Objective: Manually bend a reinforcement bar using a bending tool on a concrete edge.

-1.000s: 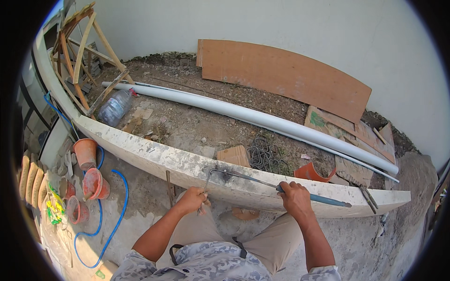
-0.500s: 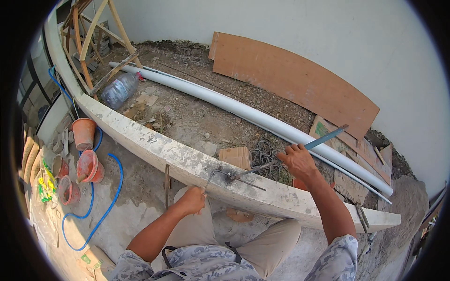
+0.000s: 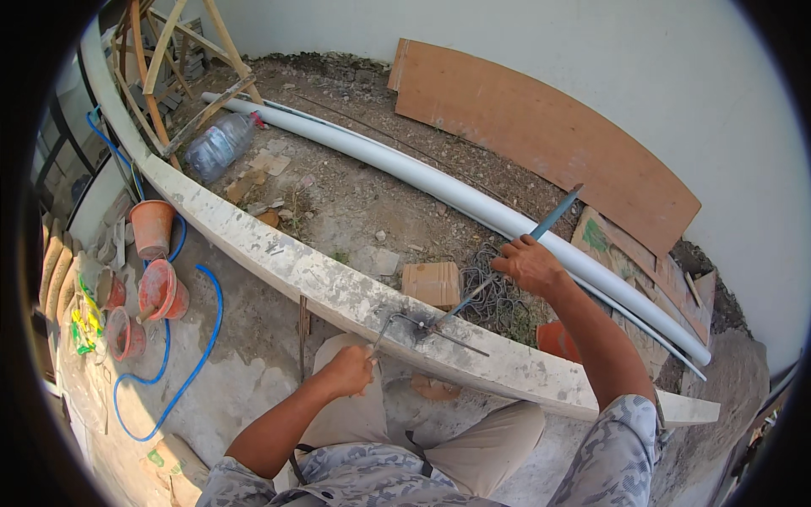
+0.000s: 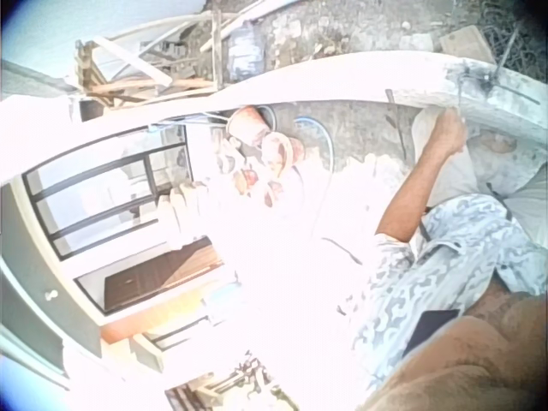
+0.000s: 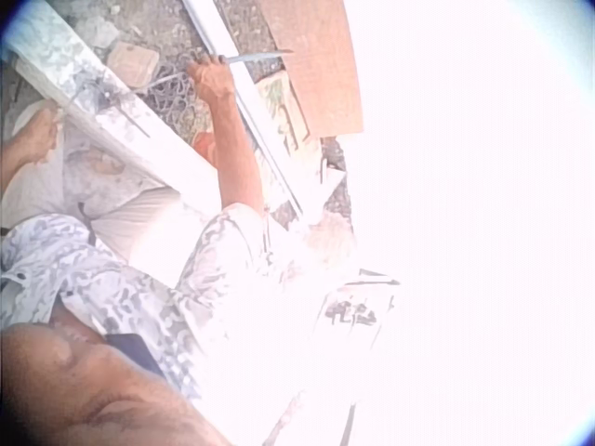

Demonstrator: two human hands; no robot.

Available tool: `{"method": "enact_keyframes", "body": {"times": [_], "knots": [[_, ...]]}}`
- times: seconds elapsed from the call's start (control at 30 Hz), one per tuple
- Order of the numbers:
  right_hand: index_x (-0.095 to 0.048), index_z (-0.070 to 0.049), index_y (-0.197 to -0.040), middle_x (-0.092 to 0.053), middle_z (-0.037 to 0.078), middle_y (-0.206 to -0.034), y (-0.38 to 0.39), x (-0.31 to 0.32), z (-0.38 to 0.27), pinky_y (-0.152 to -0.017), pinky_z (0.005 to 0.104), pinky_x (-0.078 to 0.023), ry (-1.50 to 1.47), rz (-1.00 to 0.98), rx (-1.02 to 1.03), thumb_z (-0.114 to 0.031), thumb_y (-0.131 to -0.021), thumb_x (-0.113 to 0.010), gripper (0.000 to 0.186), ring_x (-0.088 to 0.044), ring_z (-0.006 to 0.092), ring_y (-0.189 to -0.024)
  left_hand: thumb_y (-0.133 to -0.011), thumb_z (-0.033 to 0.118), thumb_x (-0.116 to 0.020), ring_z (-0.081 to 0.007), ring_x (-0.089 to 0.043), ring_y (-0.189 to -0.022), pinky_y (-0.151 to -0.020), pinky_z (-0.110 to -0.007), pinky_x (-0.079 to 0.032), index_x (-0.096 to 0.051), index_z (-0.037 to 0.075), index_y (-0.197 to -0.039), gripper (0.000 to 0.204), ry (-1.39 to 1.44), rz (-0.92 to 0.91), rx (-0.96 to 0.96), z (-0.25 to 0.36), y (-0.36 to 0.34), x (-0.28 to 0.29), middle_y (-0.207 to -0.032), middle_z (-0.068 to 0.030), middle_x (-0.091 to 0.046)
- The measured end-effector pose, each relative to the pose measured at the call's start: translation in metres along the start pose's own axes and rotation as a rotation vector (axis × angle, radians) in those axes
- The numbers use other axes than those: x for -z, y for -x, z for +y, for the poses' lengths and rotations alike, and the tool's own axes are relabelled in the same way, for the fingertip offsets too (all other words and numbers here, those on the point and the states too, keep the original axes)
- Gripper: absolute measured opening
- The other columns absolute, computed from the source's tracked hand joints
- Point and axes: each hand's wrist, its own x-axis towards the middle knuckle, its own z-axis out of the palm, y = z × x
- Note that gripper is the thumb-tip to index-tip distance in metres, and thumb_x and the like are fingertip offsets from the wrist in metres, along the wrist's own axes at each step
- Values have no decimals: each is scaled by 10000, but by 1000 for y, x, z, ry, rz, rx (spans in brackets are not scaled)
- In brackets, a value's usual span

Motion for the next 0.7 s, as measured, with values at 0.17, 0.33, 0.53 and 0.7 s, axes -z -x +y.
{"method": "enact_keyframes", "body": {"times": [0.17,0.33,0.53,0.7], "knots": [[-639,-178,-1034,-626,51,-1002,10,-15,-1,-970,408,-471,-61,-28,19,-276,-953,-660,129,-629,252,-1076,-1040,130,-526,-369,-727,-647,-647,-478,-562,-648,-111,-1106,278,-56,94,-52,-9,-1,-5,-694,-260,-679],[-624,-130,-1027,-628,72,-980,14,-6,-15,-939,438,-482,-81,56,15,-491,-965,-643,367,-637,295,-1011,-1027,125,-540,-385,-733,-673,-663,-485,-562,-654,-117,-1081,273,-55,122,-62,-12,-1,-7,-726,-286,-681],[-634,-82,-952,-634,110,-871,52,-13,-37,-924,460,-490,-67,1,-123,-568,-955,-635,486,-660,326,-913,-1046,109,-512,-321,-722,-605,-582,-431,-570,-615,-142,-1152,291,5,49,-44,-1,-2,-3,-770,-248,-698],[-645,-27,-787,-670,207,-700,122,-10,-176,-572,480,-547,-306,41,-651,-532,-940,-693,530,-702,368,-631,-1063,92,-487,-256,-715,-579,-518,-382,-566,-586,-149,-1208,298,35,15,-2,-1,4,1,-826,-208,-713]]}}
